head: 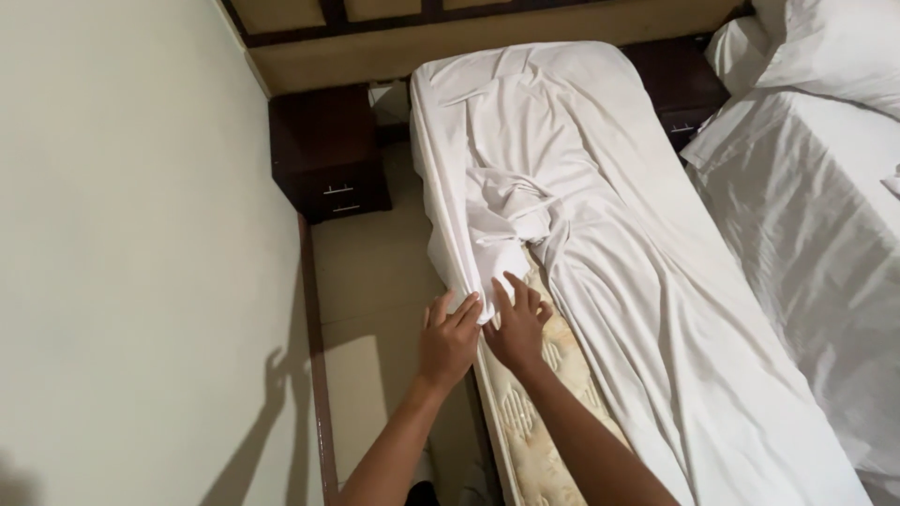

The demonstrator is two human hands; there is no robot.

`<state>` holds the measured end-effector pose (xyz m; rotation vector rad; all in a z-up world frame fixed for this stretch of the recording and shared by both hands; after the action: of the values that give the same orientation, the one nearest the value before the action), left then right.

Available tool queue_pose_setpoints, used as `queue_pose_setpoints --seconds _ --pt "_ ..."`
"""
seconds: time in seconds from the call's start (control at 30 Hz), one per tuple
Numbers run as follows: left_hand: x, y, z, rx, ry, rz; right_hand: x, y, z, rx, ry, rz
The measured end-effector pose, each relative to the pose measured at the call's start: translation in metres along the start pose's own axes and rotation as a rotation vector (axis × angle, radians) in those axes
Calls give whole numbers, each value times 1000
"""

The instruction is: The person spreads a white fitted sheet over a mattress, smoothing it out and tucking the edges under the mattress to secure it. The person works around the bed, adjusting the sheet to ensure it is flat and properly fitted.

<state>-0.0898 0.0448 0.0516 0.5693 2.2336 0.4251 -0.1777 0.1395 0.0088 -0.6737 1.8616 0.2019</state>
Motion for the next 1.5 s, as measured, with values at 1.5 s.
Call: queue_pose_setpoints --seconds 1.5 --pt "16 38 -3 10 -276 232 -69 9 46 -136 198 32"
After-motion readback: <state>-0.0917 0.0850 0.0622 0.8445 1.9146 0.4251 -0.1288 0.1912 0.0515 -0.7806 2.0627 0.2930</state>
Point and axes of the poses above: each hand's wrist, its own z-axis away from the middle knuckle, its own x-axis out of the palm, y = z × x, the point moved 9 cm from there along -z, towards the middle knuckle, and after that the axes turned 15 degrees about z, right-handed, at the moved point
